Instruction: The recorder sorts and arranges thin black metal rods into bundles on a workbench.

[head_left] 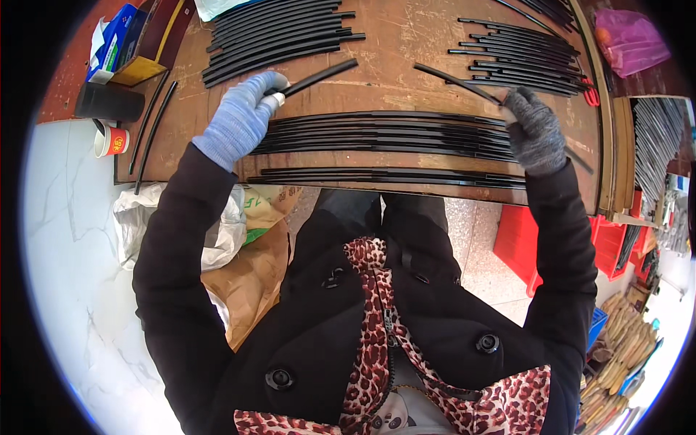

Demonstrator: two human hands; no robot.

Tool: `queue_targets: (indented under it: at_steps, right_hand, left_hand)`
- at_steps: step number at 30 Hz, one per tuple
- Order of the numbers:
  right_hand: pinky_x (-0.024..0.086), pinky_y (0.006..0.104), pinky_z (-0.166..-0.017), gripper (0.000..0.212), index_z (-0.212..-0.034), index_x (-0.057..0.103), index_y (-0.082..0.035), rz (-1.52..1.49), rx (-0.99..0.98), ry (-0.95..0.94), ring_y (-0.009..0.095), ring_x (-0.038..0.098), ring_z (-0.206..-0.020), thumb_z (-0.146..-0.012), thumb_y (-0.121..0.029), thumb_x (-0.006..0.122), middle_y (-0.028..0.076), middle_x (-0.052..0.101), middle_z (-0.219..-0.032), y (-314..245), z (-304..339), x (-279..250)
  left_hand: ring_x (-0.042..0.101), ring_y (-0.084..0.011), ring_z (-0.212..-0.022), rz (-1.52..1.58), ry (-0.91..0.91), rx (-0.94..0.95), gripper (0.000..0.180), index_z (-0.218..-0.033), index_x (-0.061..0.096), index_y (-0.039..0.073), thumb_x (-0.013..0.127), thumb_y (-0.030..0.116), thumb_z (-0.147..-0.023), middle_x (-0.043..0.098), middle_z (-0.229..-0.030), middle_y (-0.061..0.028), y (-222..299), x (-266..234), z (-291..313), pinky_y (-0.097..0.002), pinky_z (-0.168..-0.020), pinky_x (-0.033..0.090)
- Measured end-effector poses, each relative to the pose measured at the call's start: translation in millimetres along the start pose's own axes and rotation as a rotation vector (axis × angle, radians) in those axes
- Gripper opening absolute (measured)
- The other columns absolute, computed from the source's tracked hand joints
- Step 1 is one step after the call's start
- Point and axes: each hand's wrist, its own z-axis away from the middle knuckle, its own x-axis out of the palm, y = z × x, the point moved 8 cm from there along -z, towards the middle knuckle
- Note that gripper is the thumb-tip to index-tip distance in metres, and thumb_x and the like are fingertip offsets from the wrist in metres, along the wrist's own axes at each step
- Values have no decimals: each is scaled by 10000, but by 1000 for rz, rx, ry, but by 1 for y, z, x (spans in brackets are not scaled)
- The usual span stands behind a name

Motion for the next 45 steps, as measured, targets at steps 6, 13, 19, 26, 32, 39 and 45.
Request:
queue_targets:
  at_steps: [6, 13, 19, 26, 32, 39, 45]
  right_hand:
    - [482, 319, -609, 442, -1037, 596, -89, -107, -83, 79, 284, 590, -686, -617, 47, 578, 98, 602, -955, -43, 4, 0]
    - [470, 331, -603, 367, -1024, 613, -83, -115, -97, 112, 269, 584, -686, -670, 15, 601, 101, 601, -923, -50, 10, -3]
    - [462, 330, -592, 297, -990, 629, -76, -212, -95, 136, 261, 574, -665, -702, -3, 612, 93, 598, -877, -49, 12, -6]
    - [457, 323, -584, 285, -990, 626, -72, -268, -91, 95, 251, 567, -645, -713, -7, 612, 86, 597, -850, -48, 16, 1]
    - [477, 303, -624, 274, -999, 614, -47, -312, -42, -166, 237, 599, -698, -734, 19, 589, 93, 619, -895, -82, -5, 33]
    - [486, 250, -700, 315, -1147, 549, -14, -231, 339, 257, 175, 615, -779, -836, -65, 539, 98, 653, -881, 36, 41, -41]
    - [427, 215, -541, 242, -1047, 586, -12, -850, 724, 237, 125, 548, -594, -883, -170, 504, 81, 615, -723, 47, 81, -17]
  left_hand:
    - [527, -83, -673, 242, -110, -107, 254, -1048, 584, 4, 522, -6, -802, 614, -855, -39, 15, 11, 17, -198, -666, 461]
    - [545, -96, -698, 220, -67, 81, 292, -1069, 581, -13, 566, -2, -778, 626, -886, -56, 41, 13, 27, -200, -684, 467]
    - [604, -140, -731, 139, -35, 137, 243, -996, 628, 2, 609, 24, -755, 650, -899, -67, 42, 11, 28, -238, -726, 493]
    - [614, -155, -709, 105, -70, 161, 211, -953, 650, 5, 622, 37, -746, 654, -866, -64, 43, 19, 28, -251, -698, 499]
    - [584, -147, -639, -172, 43, 543, 209, -949, 654, 5, 626, 34, -743, 639, -797, -54, 79, 35, 38, -262, -618, 483]
    - [538, -99, -599, 109, -43, 237, 207, -946, 658, 10, 624, 4, -741, 627, -773, -35, 35, 17, 40, -218, -570, 451]
    - [515, -71, -597, 268, -123, 182, 214, -949, 657, 8, 615, -22, -742, 631, -787, -34, 33, 24, 40, -181, -560, 427]
